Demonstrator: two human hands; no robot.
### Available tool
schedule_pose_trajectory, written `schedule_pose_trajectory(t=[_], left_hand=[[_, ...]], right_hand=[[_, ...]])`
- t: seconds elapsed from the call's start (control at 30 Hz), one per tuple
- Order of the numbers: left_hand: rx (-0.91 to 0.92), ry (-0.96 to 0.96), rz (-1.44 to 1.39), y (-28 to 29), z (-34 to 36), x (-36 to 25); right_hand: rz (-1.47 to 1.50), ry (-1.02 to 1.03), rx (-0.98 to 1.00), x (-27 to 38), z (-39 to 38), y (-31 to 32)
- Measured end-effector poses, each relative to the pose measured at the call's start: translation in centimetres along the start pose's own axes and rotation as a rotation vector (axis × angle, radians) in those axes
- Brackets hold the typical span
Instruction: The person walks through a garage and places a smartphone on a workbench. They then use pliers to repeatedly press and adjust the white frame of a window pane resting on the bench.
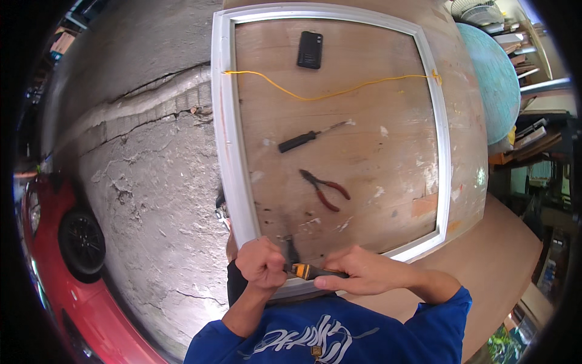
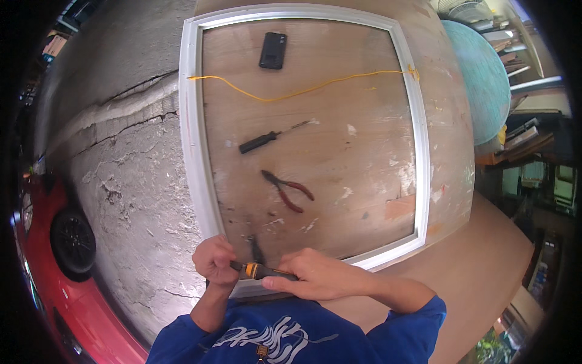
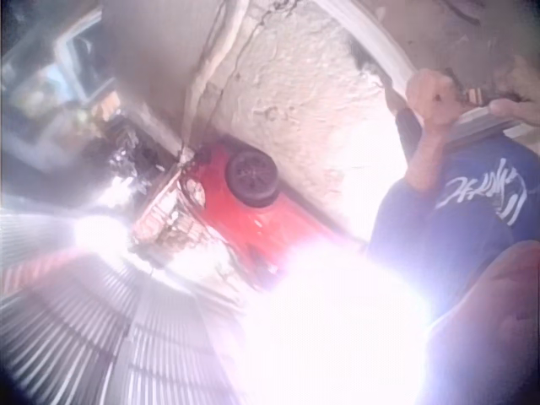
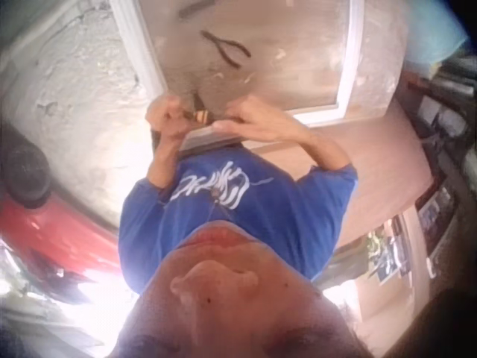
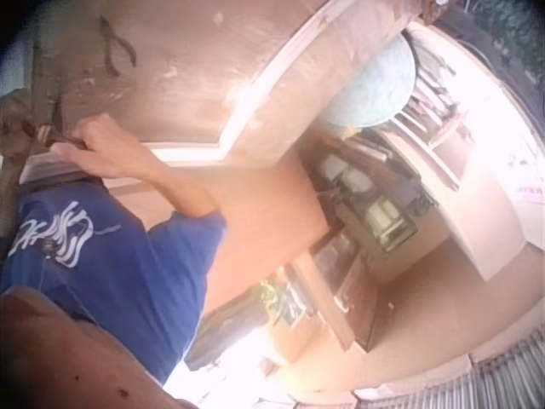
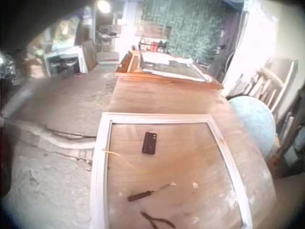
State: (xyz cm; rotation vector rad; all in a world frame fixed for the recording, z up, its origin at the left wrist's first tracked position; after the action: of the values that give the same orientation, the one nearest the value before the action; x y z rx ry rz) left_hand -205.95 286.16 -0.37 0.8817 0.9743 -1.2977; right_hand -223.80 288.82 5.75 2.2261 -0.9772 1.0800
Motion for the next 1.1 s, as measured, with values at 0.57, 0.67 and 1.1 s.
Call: schedule_pose_trajectory(t=[0.57, 0.67, 1.1], left_hand=[[-0.025, 1.105, -0.188, 23.9, 14.8, 10.6], [0.036, 1.031, -0.091, 23.2, 16.9, 12.1], [0.443, 0.489, 0.145, 7.5, 32.2, 16.2]], right_hand=[[0.248, -0.281, -0.743, 7.5, 9.8, -2.4], [-0.089, -0.268, -0.974, 6.4, 9.1, 2.9], [-1.170, -0.595, -1.168, 2.8, 6.5, 32.5]])
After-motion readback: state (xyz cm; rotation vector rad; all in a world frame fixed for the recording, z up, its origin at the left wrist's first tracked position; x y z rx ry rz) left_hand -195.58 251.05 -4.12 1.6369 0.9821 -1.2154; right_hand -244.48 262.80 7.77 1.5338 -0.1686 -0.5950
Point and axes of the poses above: each hand's wrist, its own z-axis towards the middle knuckle, its own y-axis out of the back of the hand, x = y × z, the point moved 3 cm from there along z, towards the middle knuckle, and after that the axes turned 7 degrees about -x, right-handed, at the moved point
